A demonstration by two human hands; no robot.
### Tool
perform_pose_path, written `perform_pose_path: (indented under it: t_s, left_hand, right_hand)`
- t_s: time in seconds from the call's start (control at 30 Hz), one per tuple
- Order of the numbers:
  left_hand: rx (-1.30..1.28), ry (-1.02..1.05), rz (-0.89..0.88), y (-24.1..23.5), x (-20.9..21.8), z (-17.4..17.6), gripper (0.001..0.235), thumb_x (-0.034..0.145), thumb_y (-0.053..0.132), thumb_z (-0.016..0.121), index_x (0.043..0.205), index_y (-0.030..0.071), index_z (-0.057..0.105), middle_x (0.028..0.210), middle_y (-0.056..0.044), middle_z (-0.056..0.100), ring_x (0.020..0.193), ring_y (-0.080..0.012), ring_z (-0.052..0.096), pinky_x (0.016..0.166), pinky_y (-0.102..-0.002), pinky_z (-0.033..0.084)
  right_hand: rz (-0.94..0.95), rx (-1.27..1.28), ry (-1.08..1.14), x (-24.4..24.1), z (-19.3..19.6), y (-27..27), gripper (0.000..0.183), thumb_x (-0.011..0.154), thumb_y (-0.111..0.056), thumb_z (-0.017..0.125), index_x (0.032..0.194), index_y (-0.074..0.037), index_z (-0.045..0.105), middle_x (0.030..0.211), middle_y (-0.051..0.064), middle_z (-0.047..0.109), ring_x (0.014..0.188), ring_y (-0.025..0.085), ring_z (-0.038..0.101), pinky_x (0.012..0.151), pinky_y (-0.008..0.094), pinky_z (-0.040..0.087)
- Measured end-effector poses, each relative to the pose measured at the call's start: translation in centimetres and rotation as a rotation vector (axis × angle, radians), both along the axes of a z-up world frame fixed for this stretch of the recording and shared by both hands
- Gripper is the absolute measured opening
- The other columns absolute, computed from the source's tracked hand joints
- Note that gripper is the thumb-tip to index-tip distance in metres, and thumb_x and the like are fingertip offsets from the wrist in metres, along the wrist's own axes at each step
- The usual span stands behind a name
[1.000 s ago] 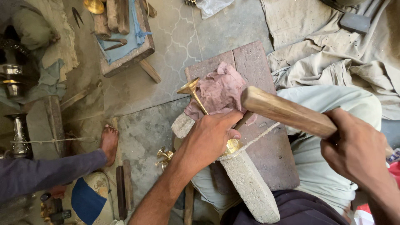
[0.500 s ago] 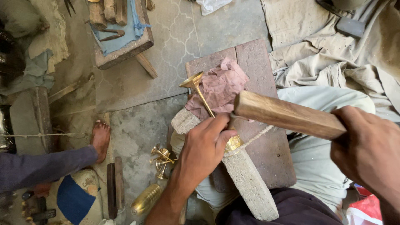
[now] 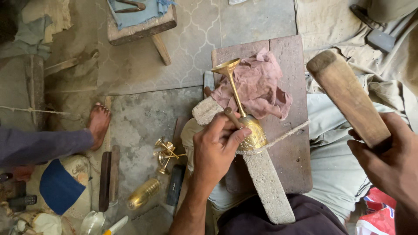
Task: The person hammers a brass candlestick holder using a wooden mallet and a metal punch to create decorative patterns. They adjust the object's position on a wooden block and continue striking it repeatedly.
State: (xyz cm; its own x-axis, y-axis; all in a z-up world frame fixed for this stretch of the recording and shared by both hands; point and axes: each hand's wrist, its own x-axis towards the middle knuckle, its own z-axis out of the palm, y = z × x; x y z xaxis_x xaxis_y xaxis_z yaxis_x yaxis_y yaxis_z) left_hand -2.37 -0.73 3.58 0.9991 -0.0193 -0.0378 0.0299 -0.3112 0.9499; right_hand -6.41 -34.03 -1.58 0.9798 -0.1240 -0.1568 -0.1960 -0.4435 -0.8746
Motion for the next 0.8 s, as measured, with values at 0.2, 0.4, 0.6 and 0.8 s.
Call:
perform_pose_path:
  t_s: [0.2, 0.4, 0.6, 0.8]
  left_hand:
    - [0.128, -0.148, -0.052, -0.3, -0.2, -0.7, 0.028, 0.095, 0.02, 0.077, 0.116, 0.005, 0.067, 0.094, -0.007, 0.078, 0.085, -0.0184, 0.079, 0.07, -0.031, 0.06]
    - [0.19, -0.218, -0.127, -0.1, 0.4, -0.7, 0.026, 0.093, 0.021, 0.078, 0.108, 0.004, 0.066, 0.09, -0.008, 0.075, 0.081, -0.0223, 0.075, 0.067, -0.035, 0.056]
    - [0.21, -0.178, -0.155, -0.1, 0.7, -0.3, 0.026, 0.092, 0.021, 0.078, 0.107, 0.004, 0.066, 0.087, -0.008, 0.074, 0.079, -0.0225, 0.074, 0.065, -0.035, 0.055]
    - [0.144, -0.169, -0.156, -0.3, 0.4, -0.4, 0.025, 0.093, 0.019, 0.076, 0.109, 0.003, 0.067, 0.092, -0.009, 0.074, 0.082, -0.022, 0.076, 0.068, -0.035, 0.058]
  right_hand:
    - [0.026, 0.038, -0.149, 2.7, 4.3, 2.5, 0.052, 0.089, 0.002, 0.068, 0.137, 0.004, 0.049, 0.113, 0.01, 0.066, 0.1, 0.012, 0.066, 0.082, 0.026, 0.053]
    - [0.268, -0.704, -0.431, 7.0, 9.6, 4.1, 0.04, 0.087, 0.017, 0.066, 0.125, 0.006, 0.061, 0.106, 0.023, 0.065, 0.088, 0.03, 0.065, 0.076, 0.036, 0.054]
    - [0.333, -0.528, -0.361, 8.8, 11.3, 4.8, 0.045, 0.077, 0.007, 0.066, 0.121, 0.003, 0.059, 0.096, 0.017, 0.065, 0.084, 0.032, 0.068, 0.074, 0.039, 0.054]
    - [0.366, -0.685, -0.442, 8.7, 10.3, 3.0, 0.045, 0.086, 0.007, 0.061, 0.13, 0.0, 0.062, 0.106, 0.02, 0.065, 0.095, 0.037, 0.064, 0.086, 0.043, 0.054]
